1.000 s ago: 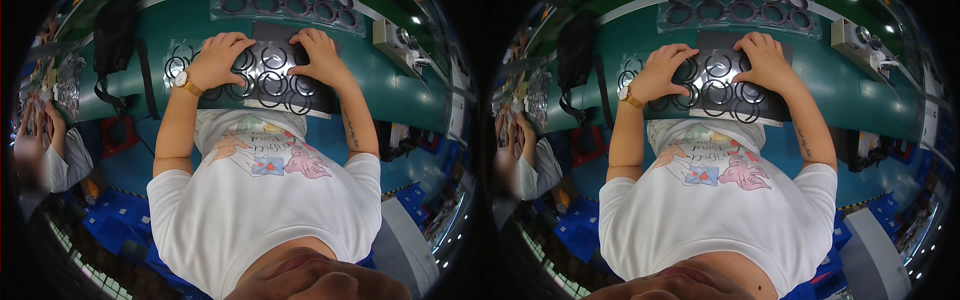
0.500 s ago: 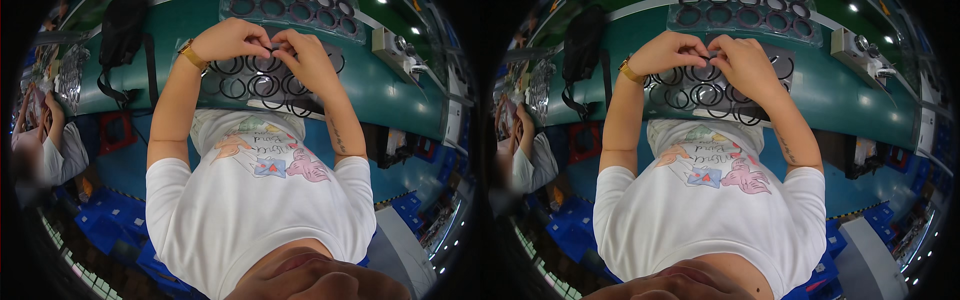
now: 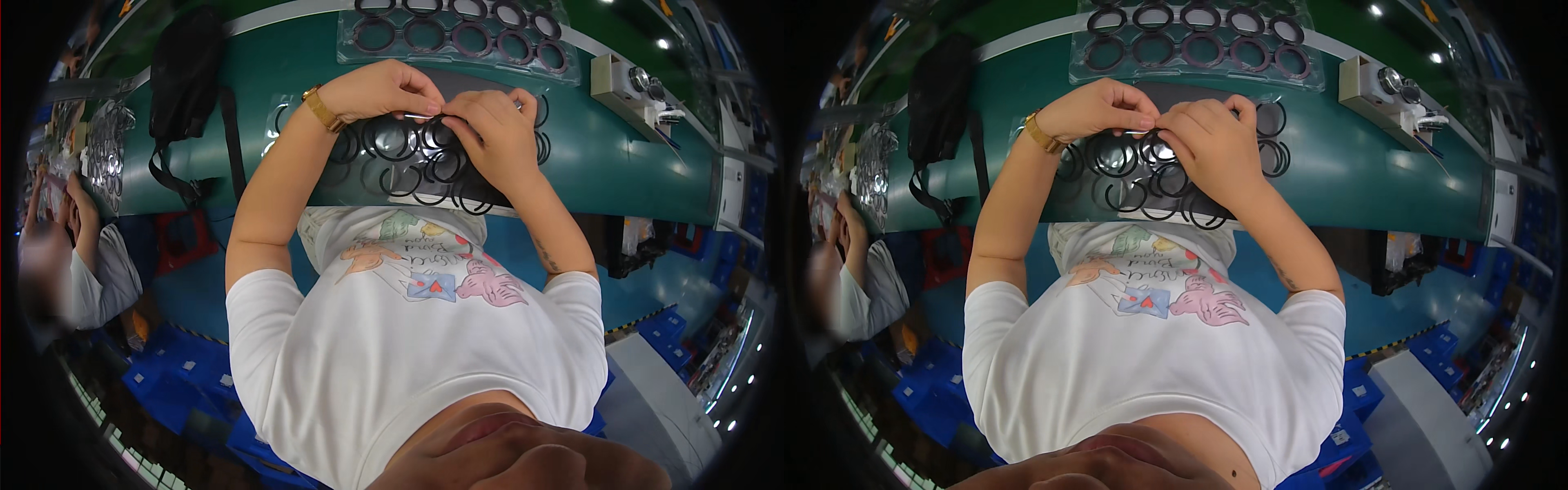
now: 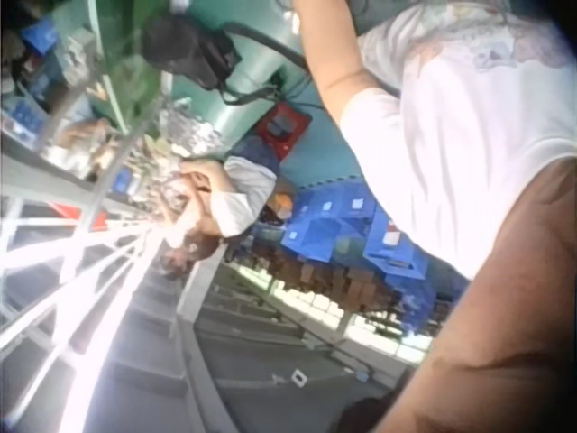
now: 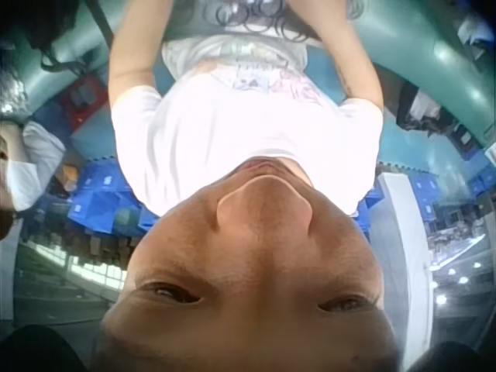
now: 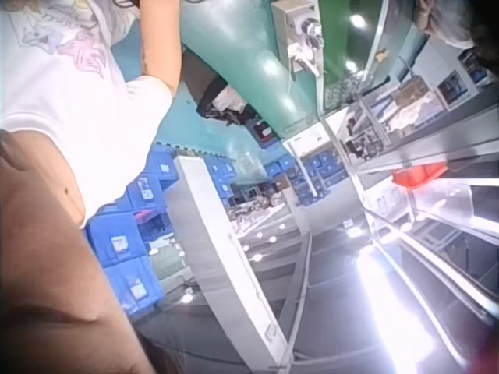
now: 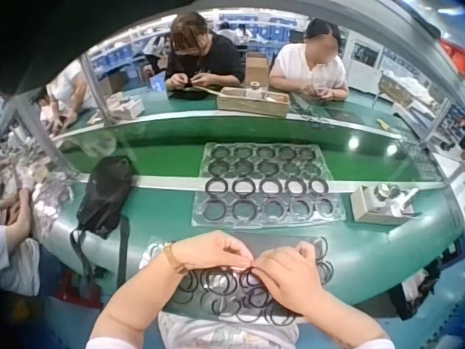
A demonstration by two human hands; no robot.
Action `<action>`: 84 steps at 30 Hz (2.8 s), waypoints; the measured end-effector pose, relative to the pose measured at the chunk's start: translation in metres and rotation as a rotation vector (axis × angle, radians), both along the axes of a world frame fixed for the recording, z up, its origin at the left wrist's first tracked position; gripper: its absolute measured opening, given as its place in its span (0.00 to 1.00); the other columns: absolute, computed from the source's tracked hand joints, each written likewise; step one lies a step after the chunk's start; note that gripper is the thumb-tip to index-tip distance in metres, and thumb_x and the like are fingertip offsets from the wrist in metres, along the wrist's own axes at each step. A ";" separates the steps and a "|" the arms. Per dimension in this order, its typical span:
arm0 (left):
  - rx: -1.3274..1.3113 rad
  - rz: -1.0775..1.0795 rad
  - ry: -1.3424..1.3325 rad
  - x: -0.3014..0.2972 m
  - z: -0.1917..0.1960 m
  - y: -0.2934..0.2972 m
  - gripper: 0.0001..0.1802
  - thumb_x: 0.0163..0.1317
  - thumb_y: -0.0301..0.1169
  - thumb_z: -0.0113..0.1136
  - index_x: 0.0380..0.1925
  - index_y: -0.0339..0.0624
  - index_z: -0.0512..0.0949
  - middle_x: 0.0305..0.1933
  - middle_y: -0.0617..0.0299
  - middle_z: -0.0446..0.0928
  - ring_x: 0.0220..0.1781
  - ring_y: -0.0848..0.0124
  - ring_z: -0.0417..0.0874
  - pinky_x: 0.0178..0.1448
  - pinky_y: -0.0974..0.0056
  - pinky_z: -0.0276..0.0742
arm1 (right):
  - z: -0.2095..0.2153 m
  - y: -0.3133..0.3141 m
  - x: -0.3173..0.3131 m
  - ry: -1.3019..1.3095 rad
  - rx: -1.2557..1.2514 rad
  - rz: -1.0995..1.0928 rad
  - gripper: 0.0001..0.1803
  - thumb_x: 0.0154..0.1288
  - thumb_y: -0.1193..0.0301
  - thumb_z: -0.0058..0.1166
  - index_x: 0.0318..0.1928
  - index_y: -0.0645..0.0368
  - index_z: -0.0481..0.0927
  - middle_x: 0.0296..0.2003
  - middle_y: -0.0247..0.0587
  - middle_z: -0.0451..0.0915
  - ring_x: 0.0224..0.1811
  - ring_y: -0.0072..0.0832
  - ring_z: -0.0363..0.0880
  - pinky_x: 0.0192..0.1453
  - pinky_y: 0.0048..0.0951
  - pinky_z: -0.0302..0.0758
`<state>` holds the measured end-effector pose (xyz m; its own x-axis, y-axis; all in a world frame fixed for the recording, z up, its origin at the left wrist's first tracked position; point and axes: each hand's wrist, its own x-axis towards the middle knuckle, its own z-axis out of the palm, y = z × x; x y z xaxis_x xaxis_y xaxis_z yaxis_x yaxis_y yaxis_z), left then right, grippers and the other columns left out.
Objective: Inspecting and placing plastic or rubber rings on a template at a workbench.
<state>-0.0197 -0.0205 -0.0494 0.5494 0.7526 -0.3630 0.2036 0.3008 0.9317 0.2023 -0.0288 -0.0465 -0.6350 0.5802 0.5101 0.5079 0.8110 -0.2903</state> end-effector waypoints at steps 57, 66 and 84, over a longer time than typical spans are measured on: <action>-0.214 -0.001 -0.010 0.018 -0.019 0.013 0.12 0.58 0.31 0.63 0.37 0.34 0.81 0.32 0.64 0.80 0.34 0.81 0.78 0.37 0.78 0.74 | -0.021 0.009 0.011 -0.075 0.074 0.065 0.08 0.49 0.70 0.59 0.32 0.50 0.76 0.31 0.24 0.75 0.35 0.22 0.74 0.52 0.36 0.59; -0.283 -0.026 -0.069 0.014 -0.024 0.012 0.14 0.59 0.35 0.64 0.39 0.35 0.81 0.34 0.66 0.79 0.35 0.83 0.77 0.37 0.79 0.73 | -0.020 0.007 0.017 -0.031 0.152 0.088 0.09 0.50 0.70 0.58 0.35 0.47 0.79 0.36 0.20 0.78 0.38 0.17 0.76 0.52 0.33 0.56; -0.438 -0.045 -0.132 0.014 -0.037 0.014 0.13 0.60 0.35 0.63 0.40 0.36 0.81 0.35 0.65 0.81 0.36 0.80 0.80 0.41 0.77 0.78 | -0.026 0.010 0.019 -0.048 0.369 0.166 0.08 0.54 0.69 0.55 0.37 0.51 0.79 0.38 0.26 0.78 0.38 0.17 0.76 0.51 0.27 0.55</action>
